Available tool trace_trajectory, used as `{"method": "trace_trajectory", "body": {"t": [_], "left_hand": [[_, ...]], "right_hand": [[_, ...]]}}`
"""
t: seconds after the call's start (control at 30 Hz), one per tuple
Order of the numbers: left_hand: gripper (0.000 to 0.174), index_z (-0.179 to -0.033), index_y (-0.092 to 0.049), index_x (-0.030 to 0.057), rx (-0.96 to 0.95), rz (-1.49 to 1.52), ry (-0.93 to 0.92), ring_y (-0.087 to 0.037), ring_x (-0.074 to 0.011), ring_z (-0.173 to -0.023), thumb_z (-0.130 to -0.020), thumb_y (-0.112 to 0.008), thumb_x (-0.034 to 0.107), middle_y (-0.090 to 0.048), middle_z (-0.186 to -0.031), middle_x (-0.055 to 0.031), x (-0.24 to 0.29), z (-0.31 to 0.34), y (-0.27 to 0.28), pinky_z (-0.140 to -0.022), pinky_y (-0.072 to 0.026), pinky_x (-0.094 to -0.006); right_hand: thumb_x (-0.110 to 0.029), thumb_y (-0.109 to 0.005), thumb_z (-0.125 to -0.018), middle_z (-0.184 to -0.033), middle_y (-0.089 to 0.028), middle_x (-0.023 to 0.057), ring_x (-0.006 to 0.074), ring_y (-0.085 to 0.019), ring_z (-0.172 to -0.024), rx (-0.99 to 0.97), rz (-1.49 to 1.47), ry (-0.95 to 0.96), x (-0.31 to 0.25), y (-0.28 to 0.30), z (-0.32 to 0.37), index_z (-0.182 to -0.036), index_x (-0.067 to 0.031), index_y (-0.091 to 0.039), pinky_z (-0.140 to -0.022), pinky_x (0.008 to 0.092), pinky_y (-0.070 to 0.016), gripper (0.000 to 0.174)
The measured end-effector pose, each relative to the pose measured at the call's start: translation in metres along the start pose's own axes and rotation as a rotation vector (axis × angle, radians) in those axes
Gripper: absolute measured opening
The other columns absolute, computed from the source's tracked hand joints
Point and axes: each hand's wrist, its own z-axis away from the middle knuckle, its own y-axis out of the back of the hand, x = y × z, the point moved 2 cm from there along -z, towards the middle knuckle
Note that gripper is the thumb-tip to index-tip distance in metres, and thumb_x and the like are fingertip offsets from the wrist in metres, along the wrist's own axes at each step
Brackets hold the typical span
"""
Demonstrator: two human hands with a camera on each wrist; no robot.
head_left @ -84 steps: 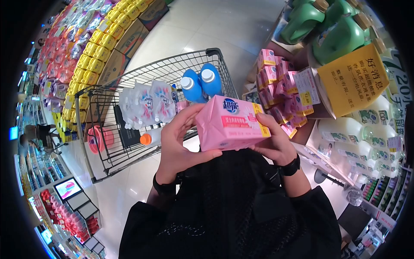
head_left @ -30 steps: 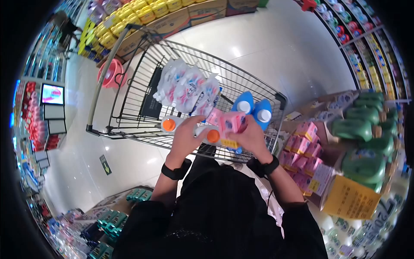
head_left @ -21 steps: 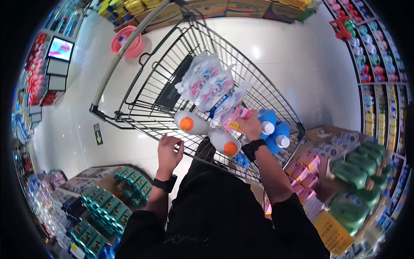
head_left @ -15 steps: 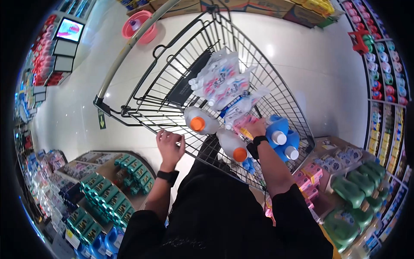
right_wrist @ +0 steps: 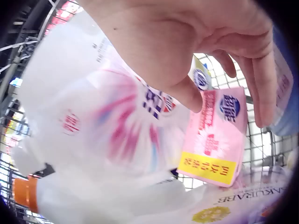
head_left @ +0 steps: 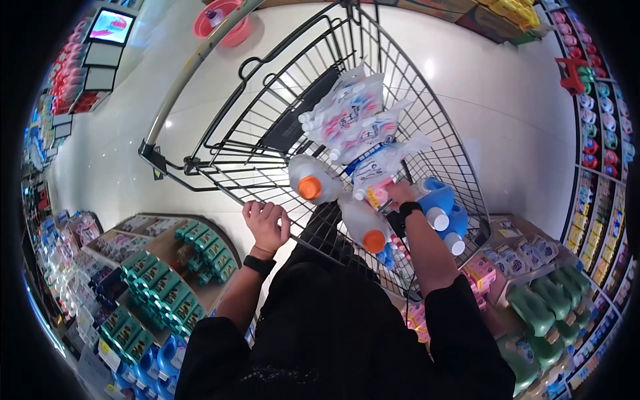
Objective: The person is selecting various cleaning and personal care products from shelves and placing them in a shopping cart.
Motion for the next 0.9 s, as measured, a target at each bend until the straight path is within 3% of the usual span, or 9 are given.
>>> {"method": "trace_trajectory", "body": {"t": [0.03,0.1,0.23,0.47,0.57,0.63,0.67,0.8,0.9], "left_hand": [[0.009,-0.069,-0.056,0.0082,-0.005,-0.007,-0.006,-0.046,-0.0256,-0.072,-0.075,-0.058,0.014,-0.05,-0.067,-0.0047,0.0,0.0,0.0,-0.082,-0.0327,-0.041],[0.008,-0.068,-0.054,0.0104,0.002,-0.036,-0.026,-0.045,-0.0246,-0.072,-0.072,-0.058,0.016,-0.05,-0.068,-0.0033,-0.002,0.001,-0.002,-0.081,-0.0327,-0.0402],[0.007,-0.07,-0.054,0.0095,-0.06,-0.07,-0.026,-0.045,-0.0269,-0.074,-0.074,-0.057,0.015,-0.052,-0.072,-0.0061,-0.001,0.004,-0.002,-0.082,-0.033,-0.0417],[0.014,-0.067,-0.053,0.0101,-0.124,-0.193,-0.152,-0.048,-0.027,-0.075,-0.08,-0.056,0.013,-0.051,-0.076,-0.0062,0.005,0.003,-0.002,-0.079,-0.0351,-0.043],[0.015,-0.066,-0.054,0.0094,-0.188,-0.161,-0.206,-0.05,-0.0259,-0.077,-0.08,-0.056,0.012,-0.053,-0.077,-0.0053,0.018,0.002,0.0,-0.079,-0.0352,-0.0427],[0.018,-0.063,-0.054,0.0096,-0.206,-0.211,-0.241,-0.051,-0.0247,-0.077,-0.08,-0.056,0.011,-0.055,-0.076,-0.0037,0.027,0.001,0.006,-0.078,-0.0351,-0.043],[0.018,-0.062,-0.054,0.0101,-0.189,-0.19,-0.258,-0.051,-0.0246,-0.076,-0.08,-0.056,0.011,-0.055,-0.076,-0.0031,0.029,0.002,0.006,-0.078,-0.035,-0.0429],[0.02,-0.062,-0.051,0.0122,-0.155,-0.192,-0.372,-0.052,-0.0243,-0.076,-0.081,-0.058,0.013,-0.052,-0.073,-0.0019,0.037,0.005,0.009,-0.075,-0.0361,-0.0435],[0.021,-0.062,-0.05,0.0134,-0.272,-0.198,-0.303,-0.052,-0.0237,-0.081,-0.08,-0.059,0.017,-0.052,-0.072,-0.0014,0.033,0.008,0.008,-0.078,-0.0351,-0.0432]], "right_hand": [[-0.031,-0.067,-0.077,-0.106,-0.065,0.0287,0.0368,-0.066,-0.098,0.155,0.095,0.067,-0.007,0.012,0.014,-0.115,0.0145,-0.051,-0.079,0.0409,-0.0533,0.061],[-0.032,-0.063,-0.082,-0.108,-0.064,0.028,0.0427,-0.061,-0.102,0.182,-0.033,0.232,-0.013,0.037,0.054,-0.116,0.0074,-0.054,-0.088,0.0444,-0.0482,0.053],[-0.025,-0.058,-0.087,-0.078,-0.064,0.0219,0.0371,-0.064,-0.076,0.136,-0.145,0.501,0.013,0.074,0.147,-0.084,-0.0001,-0.066,-0.066,0.0419,-0.0491,0.026],[-0.033,-0.056,-0.092,-0.072,-0.065,0.0185,0.0389,-0.061,-0.068,0.177,-0.013,0.362,0.108,0.024,0.262,-0.081,-0.0024,-0.066,-0.063,0.0461,-0.0485,0.034],[-0.037,-0.054,-0.093,-0.079,-0.067,0.0165,0.0375,-0.063,-0.079,0.247,-0.102,0.164,0.124,-0.009,0.283,-0.083,-0.0056,-0.068,-0.073,0.048,-0.0483,0.036],[-0.038,-0.052,-0.093,-0.086,-0.068,0.0135,0.0353,-0.061,-0.094,0.446,-0.097,0.28,0.135,-0.03,0.284,-0.081,-0.0094,-0.069,-0.084,0.048,-0.0441,0.035],[-0.038,-0.052,-0.093,-0.087,-0.067,0.0099,0.0326,-0.058,-0.103,0.431,-0.11,0.235,0.14,-0.036,0.281,-0.079,-0.012,-0.069,-0.093,0.0472,-0.0374,0.034],[-0.041,-0.055,-0.09,-0.075,-0.067,0.0044,0.0239,-0.058,-0.093,0.642,-0.07,0.316,0.152,-0.034,0.279,-0.076,-0.013,-0.074,-0.091,0.0412,-0.0366,0.037],[-0.044,-0.06,-0.085,-0.074,-0.069,0.0036,0.0233,-0.058,-0.093,0.572,-0.188,0.278,0.158,-0.033,0.278,-0.076,-0.0122,-0.075,-0.092,0.0412,-0.0363,0.037]]}}
